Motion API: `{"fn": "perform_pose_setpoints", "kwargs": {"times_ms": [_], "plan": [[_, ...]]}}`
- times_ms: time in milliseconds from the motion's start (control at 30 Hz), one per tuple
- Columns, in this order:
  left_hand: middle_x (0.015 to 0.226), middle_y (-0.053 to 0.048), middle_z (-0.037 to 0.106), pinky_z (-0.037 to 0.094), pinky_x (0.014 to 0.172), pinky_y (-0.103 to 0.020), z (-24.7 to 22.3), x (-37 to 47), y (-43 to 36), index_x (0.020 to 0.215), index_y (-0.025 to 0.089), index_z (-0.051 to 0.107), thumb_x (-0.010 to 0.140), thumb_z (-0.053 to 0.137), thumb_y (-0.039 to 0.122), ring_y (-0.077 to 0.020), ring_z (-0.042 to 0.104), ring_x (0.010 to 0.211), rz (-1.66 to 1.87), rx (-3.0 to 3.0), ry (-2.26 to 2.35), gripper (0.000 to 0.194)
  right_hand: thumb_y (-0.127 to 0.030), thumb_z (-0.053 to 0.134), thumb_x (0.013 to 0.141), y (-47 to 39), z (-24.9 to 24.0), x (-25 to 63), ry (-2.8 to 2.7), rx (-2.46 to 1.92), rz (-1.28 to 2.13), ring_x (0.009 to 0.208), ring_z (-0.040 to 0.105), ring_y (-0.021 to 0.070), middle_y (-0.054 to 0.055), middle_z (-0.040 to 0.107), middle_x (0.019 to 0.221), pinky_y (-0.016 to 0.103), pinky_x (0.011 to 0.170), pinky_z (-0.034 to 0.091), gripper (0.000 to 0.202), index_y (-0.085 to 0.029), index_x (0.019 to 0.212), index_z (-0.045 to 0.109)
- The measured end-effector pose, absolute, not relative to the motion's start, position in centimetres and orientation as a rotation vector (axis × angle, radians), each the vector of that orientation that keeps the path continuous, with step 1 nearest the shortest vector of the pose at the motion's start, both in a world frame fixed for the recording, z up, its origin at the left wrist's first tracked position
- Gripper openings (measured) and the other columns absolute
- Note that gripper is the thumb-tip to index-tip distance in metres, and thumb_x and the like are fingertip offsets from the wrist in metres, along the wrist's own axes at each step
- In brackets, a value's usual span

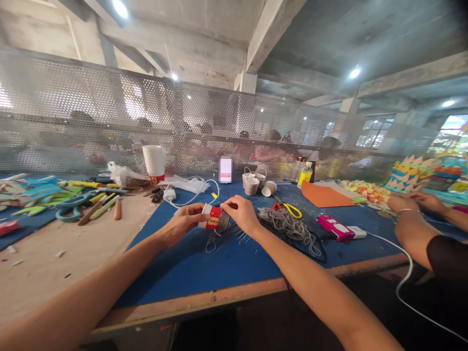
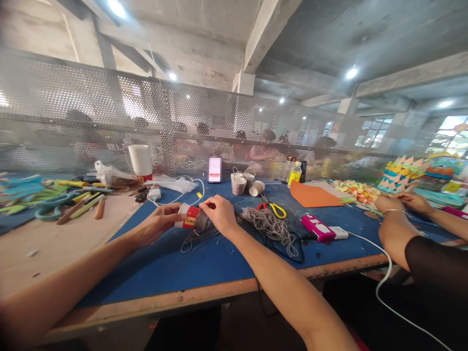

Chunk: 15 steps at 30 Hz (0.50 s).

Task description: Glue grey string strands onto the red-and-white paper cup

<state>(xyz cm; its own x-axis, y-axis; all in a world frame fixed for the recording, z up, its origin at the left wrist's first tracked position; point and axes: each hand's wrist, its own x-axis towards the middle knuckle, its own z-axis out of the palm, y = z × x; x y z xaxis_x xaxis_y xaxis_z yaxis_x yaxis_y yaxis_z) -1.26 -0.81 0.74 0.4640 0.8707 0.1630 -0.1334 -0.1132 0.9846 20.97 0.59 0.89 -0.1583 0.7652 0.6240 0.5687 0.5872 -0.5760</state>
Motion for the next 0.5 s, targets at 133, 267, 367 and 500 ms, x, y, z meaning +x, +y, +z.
{"fn": "perform_pose_setpoints", "kwargs": {"times_ms": [133, 267, 367, 500], "plan": [[0.101, -0.008, 0.081, 0.055, 0.085, -0.031, 0.62, -1.36, -0.62, 0.102, 0.02, 0.082, 0.082, 0.085, 0.03, -0.0208, 0.074, 0.087, 0.986, 1.435, 0.693, 0.022, -0.026, 0.075, 0.093, 0.78, 0.85, 21.02, -1.81, -1.049, 0.285, 0.077, 0.066, 0.015, 0.001, 0.069, 0.082, 0.025, 0.076, 0.048, 0.012, -0.02, 0.082, 0.078], [0.102, -0.009, 0.081, 0.055, 0.089, -0.032, 0.67, -1.33, -0.6, 0.101, 0.018, 0.082, 0.082, 0.085, 0.029, -0.0219, 0.074, 0.09, 1.03, 1.429, 0.683, 0.021, -0.03, 0.066, 0.099, 0.61, 1.27, 21.16, -1.808, -0.993, 0.289, 0.078, 0.065, 0.0149, 0.002, 0.07, 0.085, 0.025, 0.077, 0.048, 0.021, -0.02, 0.085, 0.078], [0.104, -0.01, 0.081, 0.055, 0.09, -0.033, 0.75, -1.26, -0.52, 0.102, 0.018, 0.082, 0.082, 0.085, 0.029, -0.0224, 0.074, 0.092, 1.065, 1.386, 0.668, 0.023, -0.035, 0.053, 0.107, 0.59, 1.34, 21.35, -1.8, -0.972, 0.298, 0.083, 0.066, 0.0156, 0.003, 0.07, 0.091, 0.026, 0.082, 0.049, 0.031, -0.021, 0.094, 0.078], [0.105, -0.011, 0.082, 0.056, 0.09, -0.032, 1.04, -1.14, -0.52, 0.1, 0.015, 0.082, 0.081, 0.085, 0.025, -0.0215, 0.074, 0.09, 1.119, 1.316, 0.657, 0.022, -0.046, 0.043, 0.11, 0.81, 0.99, 21.78, -1.776, -0.983, 0.339, 0.096, 0.068, 0.0185, 0.005, 0.071, 0.099, 0.029, 0.09, 0.05, 0.042, -0.021, 0.103, 0.076]]}}
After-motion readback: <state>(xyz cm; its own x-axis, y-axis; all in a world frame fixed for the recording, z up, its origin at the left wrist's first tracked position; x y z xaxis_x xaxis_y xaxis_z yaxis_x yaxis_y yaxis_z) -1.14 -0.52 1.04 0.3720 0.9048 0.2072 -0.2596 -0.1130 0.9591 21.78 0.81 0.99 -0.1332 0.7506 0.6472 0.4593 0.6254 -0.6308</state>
